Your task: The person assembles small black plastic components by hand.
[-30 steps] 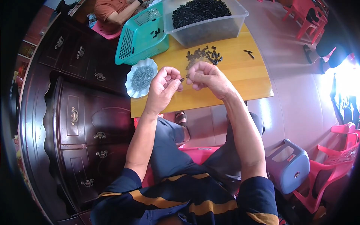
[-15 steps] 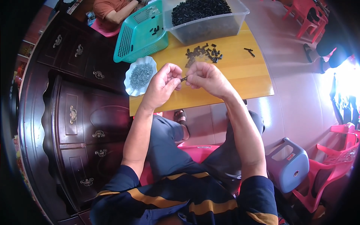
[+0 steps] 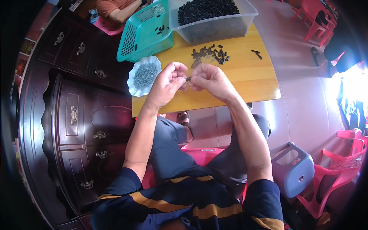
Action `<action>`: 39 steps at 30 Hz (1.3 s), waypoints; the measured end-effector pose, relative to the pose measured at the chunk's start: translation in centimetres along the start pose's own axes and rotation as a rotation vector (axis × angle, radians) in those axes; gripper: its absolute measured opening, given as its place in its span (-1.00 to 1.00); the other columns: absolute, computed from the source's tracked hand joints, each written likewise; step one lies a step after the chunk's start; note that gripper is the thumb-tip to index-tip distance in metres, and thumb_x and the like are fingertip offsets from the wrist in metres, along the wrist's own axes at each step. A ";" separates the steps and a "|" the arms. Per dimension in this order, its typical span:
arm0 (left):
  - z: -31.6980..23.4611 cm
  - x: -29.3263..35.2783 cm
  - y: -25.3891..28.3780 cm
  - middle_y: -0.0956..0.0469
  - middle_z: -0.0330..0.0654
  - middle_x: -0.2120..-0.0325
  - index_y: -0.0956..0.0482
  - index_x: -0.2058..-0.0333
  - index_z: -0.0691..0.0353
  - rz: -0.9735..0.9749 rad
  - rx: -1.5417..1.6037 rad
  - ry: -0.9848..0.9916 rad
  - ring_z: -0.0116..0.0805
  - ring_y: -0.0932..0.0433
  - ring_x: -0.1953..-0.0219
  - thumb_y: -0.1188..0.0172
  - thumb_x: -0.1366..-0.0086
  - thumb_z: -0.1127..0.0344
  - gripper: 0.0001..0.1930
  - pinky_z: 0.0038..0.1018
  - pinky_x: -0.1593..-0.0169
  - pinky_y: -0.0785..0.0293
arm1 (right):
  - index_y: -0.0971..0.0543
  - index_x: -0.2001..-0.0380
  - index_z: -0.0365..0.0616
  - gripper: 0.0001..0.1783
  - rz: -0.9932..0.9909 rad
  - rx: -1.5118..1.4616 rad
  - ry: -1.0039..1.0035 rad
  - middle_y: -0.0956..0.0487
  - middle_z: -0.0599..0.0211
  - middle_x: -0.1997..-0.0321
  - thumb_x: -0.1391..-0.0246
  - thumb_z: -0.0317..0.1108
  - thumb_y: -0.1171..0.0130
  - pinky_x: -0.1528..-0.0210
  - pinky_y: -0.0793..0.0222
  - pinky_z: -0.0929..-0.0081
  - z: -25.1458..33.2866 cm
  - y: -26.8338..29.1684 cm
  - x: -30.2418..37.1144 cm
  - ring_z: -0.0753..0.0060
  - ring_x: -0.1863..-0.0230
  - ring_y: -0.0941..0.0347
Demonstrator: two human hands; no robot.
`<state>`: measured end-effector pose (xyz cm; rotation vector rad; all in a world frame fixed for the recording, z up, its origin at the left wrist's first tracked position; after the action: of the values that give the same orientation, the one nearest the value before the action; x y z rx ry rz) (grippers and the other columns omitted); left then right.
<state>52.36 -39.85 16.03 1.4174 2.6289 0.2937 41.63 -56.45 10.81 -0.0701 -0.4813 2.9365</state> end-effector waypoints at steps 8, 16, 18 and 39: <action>0.3 -0.4 -0.4 -0.55 -0.27 0.34 -0.45 0.00 0.30 -0.109 -0.234 -0.173 -0.57 -0.56 0.31 -0.17 -0.41 0.47 -0.77 -0.57 0.20 -0.51 | -0.58 0.10 -0.20 -0.75 0.014 -0.063 -0.139 -0.71 0.30 0.22 -0.32 -0.24 -0.19 0.09 -0.54 0.54 -0.2 -0.3 0.3 0.57 0.24 -0.62; 0.1 0.2 -1.9 -0.65 -0.06 0.20 -0.55 -0.03 0.31 -0.292 -0.459 -0.404 -0.31 -0.68 0.20 -0.29 -0.31 0.48 -0.68 -0.44 0.09 -0.58 | -0.61 0.15 -0.09 -0.85 -0.003 -0.472 -0.155 -0.69 0.32 0.09 -0.32 -0.29 -0.19 0.02 -0.55 0.51 -1.5 -0.3 -0.4 0.50 0.11 -0.63; -0.4 0.3 -2.4 -0.63 -0.02 0.12 -0.55 -0.06 0.30 -0.330 -0.698 -0.583 -0.16 -0.67 0.16 -0.38 -0.14 0.54 -0.53 -0.35 0.07 -0.60 | -0.61 0.16 -0.07 -0.87 -0.009 -0.544 -0.153 -0.69 0.33 0.08 -0.31 -0.29 -0.19 -0.01 -0.55 0.49 -1.6 -0.1 -0.4 0.48 0.08 -0.62; -0.6 0.1 -2.0 -0.58 -0.21 0.40 -0.66 0.19 0.23 -0.312 -0.522 -0.628 -0.37 -0.61 0.43 -0.43 0.05 0.61 -0.62 -0.44 0.35 -0.56 | -0.62 -0.02 -0.18 -0.65 0.134 -0.458 -0.122 -0.69 0.27 0.01 -0.40 -0.15 -0.09 -0.16 -0.46 0.39 -1.3 -0.6 -0.1 0.46 -0.03 -0.60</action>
<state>50.52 -40.93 16.13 0.7540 2.0077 0.3815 41.91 -55.49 9.81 0.0229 -1.2019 2.9036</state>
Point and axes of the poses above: each hand's wrist, its own x-axis away from the middle knuckle, its own y-axis out of the back of the hand, z = x × y, the point moved 1 cm from there along -x, towards the middle knuckle
